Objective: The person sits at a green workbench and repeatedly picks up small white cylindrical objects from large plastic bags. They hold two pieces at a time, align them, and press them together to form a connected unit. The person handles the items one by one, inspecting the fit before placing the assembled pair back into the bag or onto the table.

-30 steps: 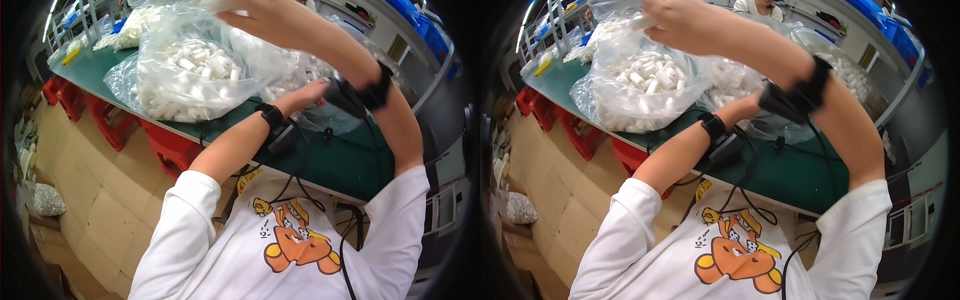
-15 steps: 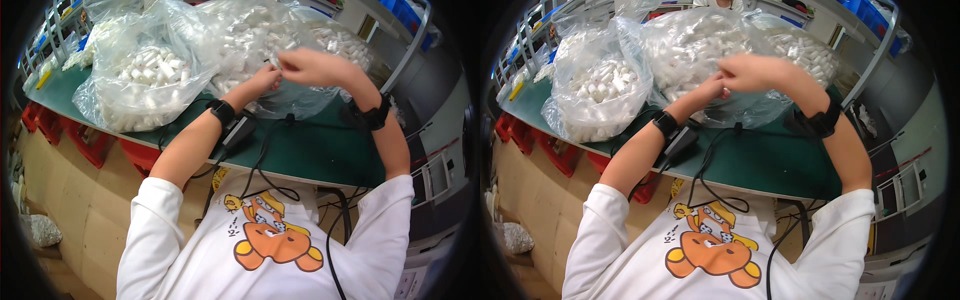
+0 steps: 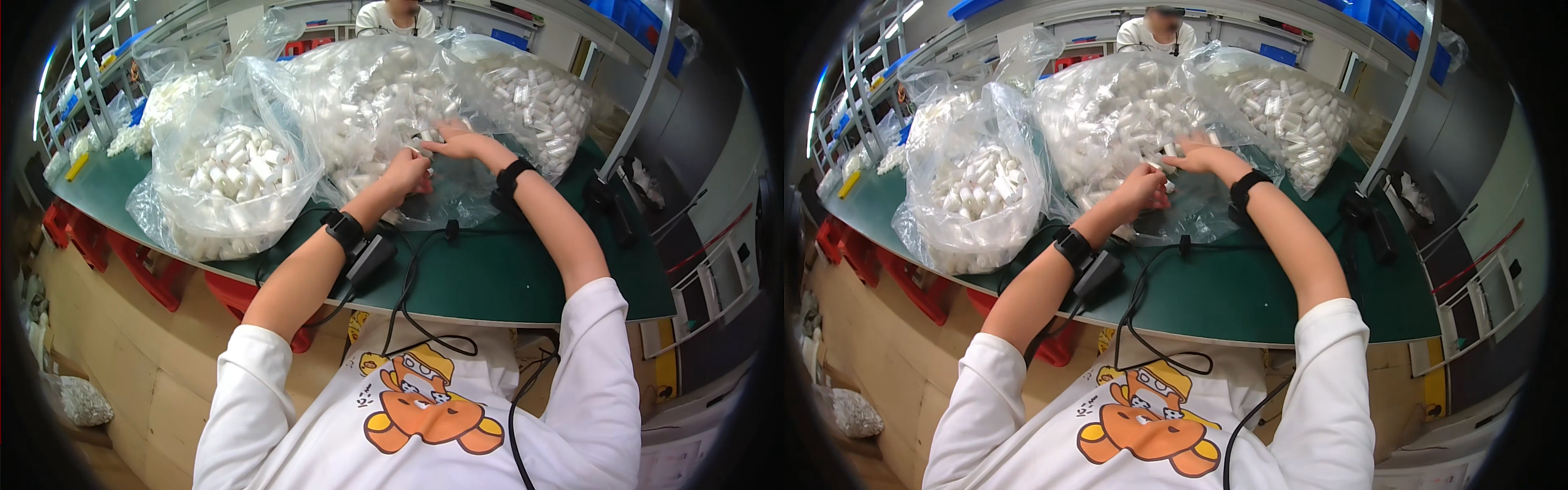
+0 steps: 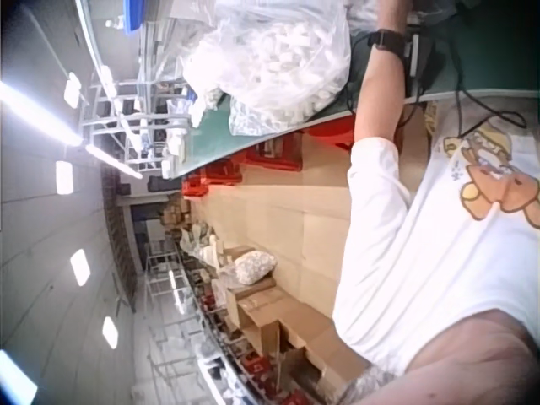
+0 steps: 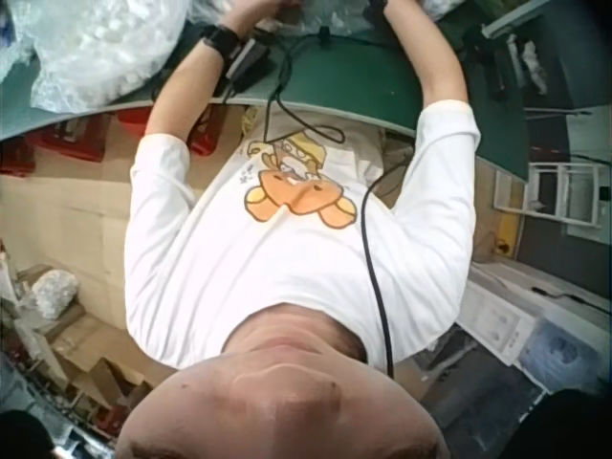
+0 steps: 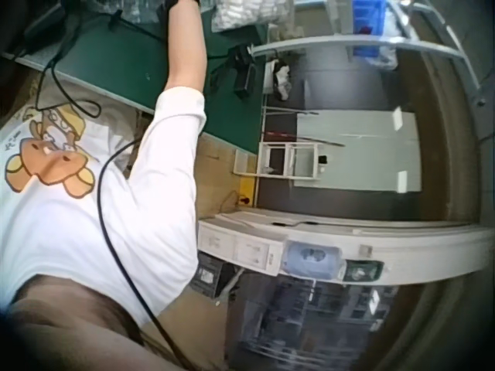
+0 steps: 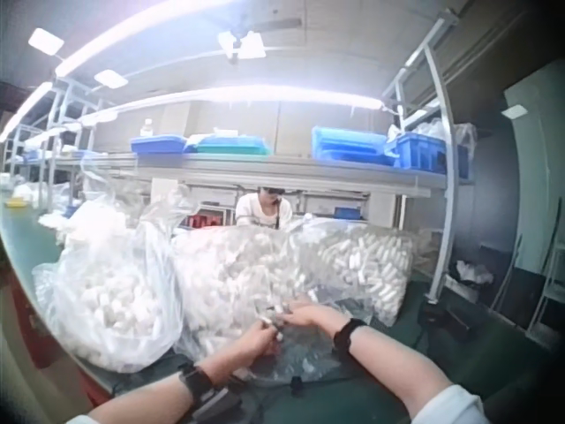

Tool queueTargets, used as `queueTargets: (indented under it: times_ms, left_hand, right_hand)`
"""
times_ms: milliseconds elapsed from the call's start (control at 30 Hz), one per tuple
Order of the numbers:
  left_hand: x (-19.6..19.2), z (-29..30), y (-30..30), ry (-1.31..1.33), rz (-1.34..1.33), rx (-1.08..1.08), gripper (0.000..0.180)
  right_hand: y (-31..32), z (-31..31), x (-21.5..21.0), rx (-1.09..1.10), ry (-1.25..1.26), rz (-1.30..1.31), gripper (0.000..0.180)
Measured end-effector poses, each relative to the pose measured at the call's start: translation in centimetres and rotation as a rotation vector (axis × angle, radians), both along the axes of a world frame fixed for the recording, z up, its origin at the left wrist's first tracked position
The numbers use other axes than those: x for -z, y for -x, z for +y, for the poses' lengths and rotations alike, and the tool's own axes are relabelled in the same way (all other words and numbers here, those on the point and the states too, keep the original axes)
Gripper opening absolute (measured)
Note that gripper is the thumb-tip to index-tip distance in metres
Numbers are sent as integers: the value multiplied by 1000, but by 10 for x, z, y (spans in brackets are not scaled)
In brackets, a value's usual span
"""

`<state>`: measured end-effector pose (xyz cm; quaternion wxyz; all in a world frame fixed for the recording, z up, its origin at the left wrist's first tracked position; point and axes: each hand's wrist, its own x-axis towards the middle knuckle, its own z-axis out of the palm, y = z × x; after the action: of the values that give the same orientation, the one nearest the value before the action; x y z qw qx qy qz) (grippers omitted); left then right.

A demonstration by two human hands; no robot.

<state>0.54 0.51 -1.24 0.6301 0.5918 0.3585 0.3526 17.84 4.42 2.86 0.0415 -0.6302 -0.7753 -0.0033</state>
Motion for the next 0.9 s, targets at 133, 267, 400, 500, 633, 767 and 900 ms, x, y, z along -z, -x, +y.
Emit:
queueTargets:
  times_ms: [133,267,400,500,633,767,900]
  left_hand:
    - [-1,-2,4,-7,-6,-9,17]
    - [-6,-6,5,-24,-15,34,18]
    - [-3,-5,3,-15,6,-11,20]
    - [-4,-4,-1,-18,29,15,20]
    - [1,0,2,-11,15,14,20]
    - [-1,3,3,-34,40,65,21]
    - [2,9,3,-3,-16,110,21]
  right_hand:
    - [17,7,-6,39,47,110,92]
    - [11,17,1,-15,147,206,85]
    - [14,6,5,-83,170,298,75]
    - [9,17,20,-136,5,178,63]
    - [19,-3,-1,-15,304,195,52]
    - [0,-15,-1,-54,323,316,55]
    - [-2,-49,1,26,328,645,49]
